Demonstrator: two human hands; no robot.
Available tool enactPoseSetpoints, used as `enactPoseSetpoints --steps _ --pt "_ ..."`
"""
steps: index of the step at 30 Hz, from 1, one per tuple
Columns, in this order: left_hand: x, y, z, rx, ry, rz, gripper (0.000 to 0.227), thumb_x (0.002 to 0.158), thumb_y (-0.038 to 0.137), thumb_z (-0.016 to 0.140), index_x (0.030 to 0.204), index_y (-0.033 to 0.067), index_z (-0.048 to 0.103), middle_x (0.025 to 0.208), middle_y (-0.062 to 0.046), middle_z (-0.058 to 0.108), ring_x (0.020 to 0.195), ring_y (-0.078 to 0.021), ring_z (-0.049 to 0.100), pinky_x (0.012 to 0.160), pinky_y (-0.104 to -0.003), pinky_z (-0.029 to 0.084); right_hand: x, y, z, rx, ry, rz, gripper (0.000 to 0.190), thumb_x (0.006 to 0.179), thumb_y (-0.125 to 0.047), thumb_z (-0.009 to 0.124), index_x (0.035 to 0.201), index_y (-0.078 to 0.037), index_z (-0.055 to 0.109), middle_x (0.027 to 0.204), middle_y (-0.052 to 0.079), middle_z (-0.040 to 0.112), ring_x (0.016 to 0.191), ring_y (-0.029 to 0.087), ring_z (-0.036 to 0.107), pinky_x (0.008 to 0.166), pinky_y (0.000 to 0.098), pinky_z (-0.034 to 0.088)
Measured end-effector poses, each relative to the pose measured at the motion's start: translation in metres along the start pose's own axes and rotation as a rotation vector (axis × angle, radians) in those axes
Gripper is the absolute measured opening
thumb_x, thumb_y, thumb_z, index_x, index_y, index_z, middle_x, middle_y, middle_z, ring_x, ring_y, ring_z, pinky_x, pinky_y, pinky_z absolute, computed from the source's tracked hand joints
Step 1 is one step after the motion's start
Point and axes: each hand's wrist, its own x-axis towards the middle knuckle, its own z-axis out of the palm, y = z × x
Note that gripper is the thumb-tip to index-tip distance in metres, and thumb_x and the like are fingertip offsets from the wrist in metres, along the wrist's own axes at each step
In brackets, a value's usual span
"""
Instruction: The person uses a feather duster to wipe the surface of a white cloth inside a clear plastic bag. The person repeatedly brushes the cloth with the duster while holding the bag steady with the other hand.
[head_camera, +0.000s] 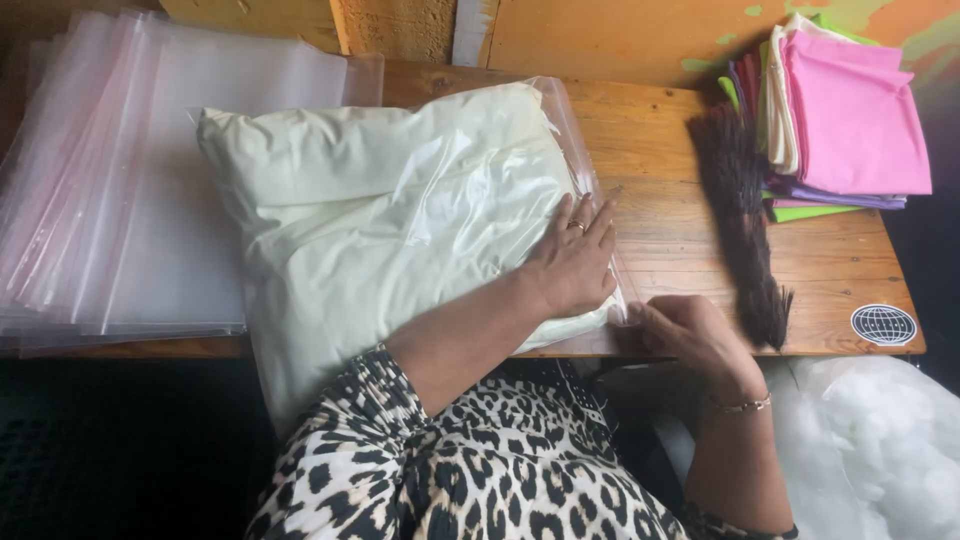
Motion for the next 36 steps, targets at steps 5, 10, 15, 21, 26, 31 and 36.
enactPoseSetpoints --steps 5,10,15,21,26,31,36 --pt "0.008 0.001 0.009 -0.039 0.098 -0.012 0.076 0.077 0.04 0.047 0.141 0.0005 0.047 0.146 -0.021 0.046 0.146 -0.0404 0.038 0.125 -0.057 0.018 0.047 -0.009 -0.008 -0.095 0.268 -0.16 0.036 0.104 -0.044 0.052 0.126 -0.023 0.073 0.104 0.017 0.074 0.101 0.038 0.071 0.086 0.0544 0.054" --pt "0.011 -0.012 0.008 -0.275 0.141 -0.116 0.102 0.07 0.045 0.056 0.153 -0.0003 0.019 0.154 -0.024 0.031 0.149 -0.0429 0.03 0.129 -0.052 0.019 0.086 -0.03 0.009 -0.254 0.352 -0.338 0.043 0.098 -0.032 0.058 0.14 -0.029 0.067 0.113 0.017 0.065 0.1 0.044 0.068 0.083 0.0554 0.055" --pt "0.013 -0.02 0.011 -0.33 0.003 -0.13 0.137 0.064 0.044 0.068 0.156 -0.0023 -0.022 0.168 -0.03 0.012 0.156 -0.0466 0.014 0.129 -0.051 0.009 0.084 -0.063 0.016 -0.489 0.211 -0.246 0.032 0.1 -0.033 0.046 0.114 -0.022 0.073 0.117 0.01 0.055 0.099 0.046 0.07 0.086 0.0552 0.058" --pt "0.027 -0.026 0.018 -0.212 -0.166 -0.152 0.135 0.066 0.059 0.059 0.156 -0.0034 -0.019 0.168 -0.025 0.014 0.158 -0.039 0.005 0.13 -0.047 -0.003 0.067 -0.071 0.009 -0.519 0.151 -0.218 0.03 0.101 -0.032 0.048 0.117 -0.023 0.072 0.119 0.01 0.052 0.103 0.046 0.07 0.088 0.0563 0.058" --pt "0.026 -0.026 -0.002 -0.132 -0.262 -0.172 0.097 0.084 0.051 0.028 0.158 -0.0069 0.007 0.165 -0.02 0.031 0.159 -0.0331 0.006 0.129 -0.045 -0.004 0.028 -0.066 0.011 -0.658 0.117 -0.221 0.04 0.099 -0.024 0.039 0.126 -0.033 0.068 0.114 0.011 0.054 0.106 0.044 0.067 0.086 0.0548 0.058" --pt "0.026 -0.025 0.003 -0.121 -0.229 -0.166 0.086 0.088 0.043 0.023 0.157 -0.0088 0.017 0.165 -0.021 0.03 0.158 -0.0358 0.006 0.128 -0.048 -0.004 -0.011 -0.057 0.022 -0.747 0.163 -0.295 0.062 0.091 -0.001 0.045 0.149 -0.023 0.052 0.109 0.016 0.061 0.107 0.044 0.069 0.079 0.054 0.062" --pt "0.031 -0.024 0.03 -0.111 -0.127 -0.154 0.09 0.089 0.039 0.029 0.159 -0.0036 -0.009 0.169 -0.023 0.019 0.158 -0.0394 0.008 0.129 -0.05 0.0 -0.046 -0.054 0.027 -0.843 0.096 -0.288 0.067 0.087 0.007 0.047 0.151 -0.013 0.05 0.107 0.016 0.066 0.111 0.045 0.07 0.08 0.0501 0.064"
